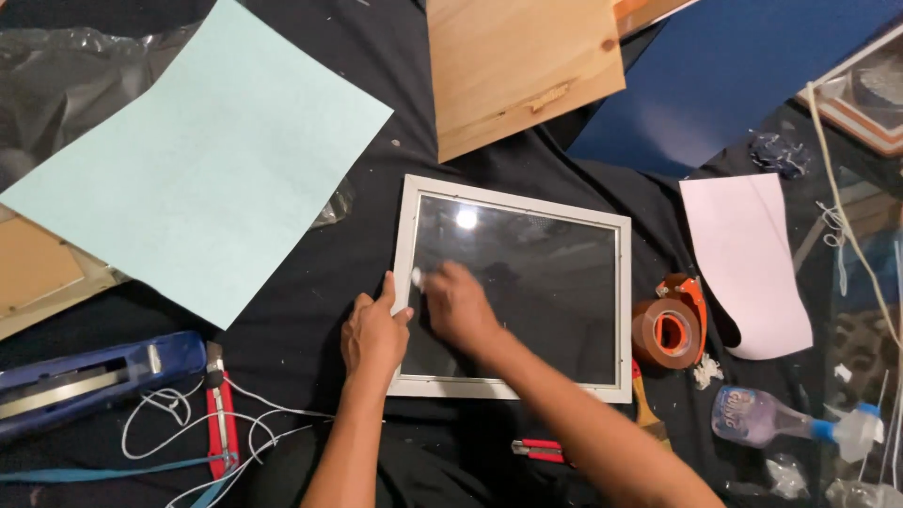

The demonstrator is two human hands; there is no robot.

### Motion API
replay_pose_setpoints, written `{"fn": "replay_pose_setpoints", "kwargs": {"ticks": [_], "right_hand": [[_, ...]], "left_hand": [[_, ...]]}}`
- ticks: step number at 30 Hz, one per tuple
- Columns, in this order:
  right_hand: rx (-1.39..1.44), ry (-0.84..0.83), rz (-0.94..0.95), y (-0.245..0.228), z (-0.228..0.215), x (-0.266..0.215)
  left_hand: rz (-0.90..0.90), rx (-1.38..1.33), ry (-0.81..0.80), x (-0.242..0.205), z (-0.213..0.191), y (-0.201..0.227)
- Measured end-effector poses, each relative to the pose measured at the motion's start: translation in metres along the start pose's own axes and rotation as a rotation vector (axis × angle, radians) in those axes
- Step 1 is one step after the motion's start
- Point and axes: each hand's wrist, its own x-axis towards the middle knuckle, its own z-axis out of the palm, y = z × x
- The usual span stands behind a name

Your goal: The person is preparing a picture frame by cleaning the glass with a cloth, brushing out debris from the frame, and then inserting a blue backing board.

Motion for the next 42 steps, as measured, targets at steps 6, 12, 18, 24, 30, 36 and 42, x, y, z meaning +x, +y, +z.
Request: {"fn": "replay_pose_setpoints", "kwargs": {"ticks": [6,12,18,24,30,36,42], "right_hand": [[-0.075,0.041,0.085,0.026,-0.019,-0.122],[-0.49,0.202,0.649,0.171,-0.084,-0.234],[-0.199,0.218,0.795,0.096,-0.019,-0.161],[-0.02,0.129,0.384,-0.078,0.04,-0.081],[-0.096,0.118,0.419,0.02,0.033,-0.133],[-0.396,0.133,0.837,0.146,-0.068,-0.219],[-0.128,0.11,0.918,0.077,-0.062,-0.176]], "left_hand": [[-0.037,0.162,-0.033,-0.003,0.003,0.003],[-0.008,0.117,0.022,-0.018,-0.009,0.014],[0.01,0.131,-0.018,-0.003,0.005,-0.001],[0.009,0.215,-0.074,-0.005,-0.007,0.008],[-0.031,0.189,-0.076,-0.007,-0.007,0.011],[-0.058,0.051,-0.069,-0.015,-0.015,0.019],[-0.05,0.037,-0.06,-0.015,-0.012,0.016]]}}
